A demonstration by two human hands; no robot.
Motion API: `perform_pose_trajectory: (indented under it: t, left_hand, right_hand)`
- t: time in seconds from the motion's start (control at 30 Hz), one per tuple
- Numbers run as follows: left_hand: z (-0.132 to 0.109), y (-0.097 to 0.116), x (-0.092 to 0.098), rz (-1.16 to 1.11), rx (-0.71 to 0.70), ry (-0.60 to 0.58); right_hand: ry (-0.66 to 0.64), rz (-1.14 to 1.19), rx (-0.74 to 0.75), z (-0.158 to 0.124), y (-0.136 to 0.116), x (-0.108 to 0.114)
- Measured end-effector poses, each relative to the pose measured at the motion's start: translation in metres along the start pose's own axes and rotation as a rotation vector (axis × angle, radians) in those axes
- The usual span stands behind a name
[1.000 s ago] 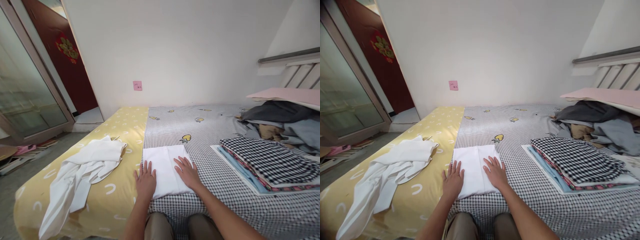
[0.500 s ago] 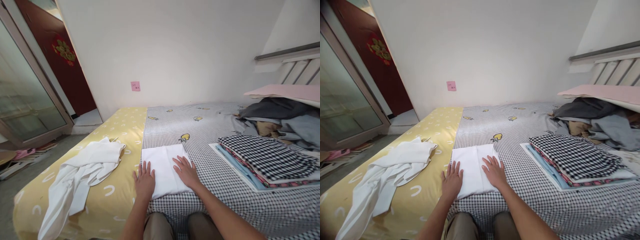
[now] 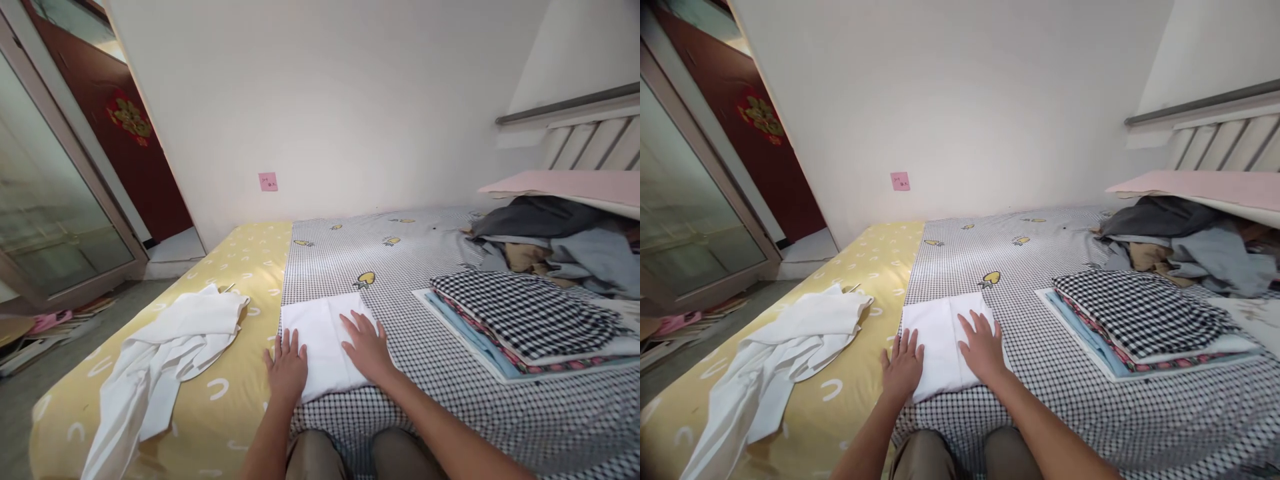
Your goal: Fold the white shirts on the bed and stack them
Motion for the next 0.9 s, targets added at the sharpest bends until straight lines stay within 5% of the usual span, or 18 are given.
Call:
perform_pose_trajectory:
  t: [0.1,0.2,0.37,0.73,0.9]
  left_hand:
    - [0.005,-0.005,0.002,-0.061,-0.004,-0.060]
    - [0.008,-0.014,0.004,-0.127,-0.022,-0.110]
    - [0.002,-0.026,0.004,-0.247,-0.063,-0.112]
    - [0.020,-0.064,0.027,-0.713,0.111,0.252]
    - [0.017,-0.064,0.030,-0.711,0.094,0.254]
  right_hand:
    - [-0.052,0.005,0.230,-0.025,-0.023,0.003]
    - [-0.172,0.007,0.287,-0.043,-0.032,-0.008]
    - [-0.056,-0.059,0.347,-0.049,-0.033,-0.024]
    - [0.025,-0.155,0.387,-0.048,-0.030,-0.034]
    - [-0.042,-0.093,0.390,-0.037,-0.033,-0.022]
Point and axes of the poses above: each hand's wrist, its own z-axis towards the middle knuckle, its own x-axis out of the back of the hand, y = z × x, the point moved 4 cm from there along z, towards the middle knuckle, and after that the axes turned 10 degrees about -z, right-handed, at the moved point
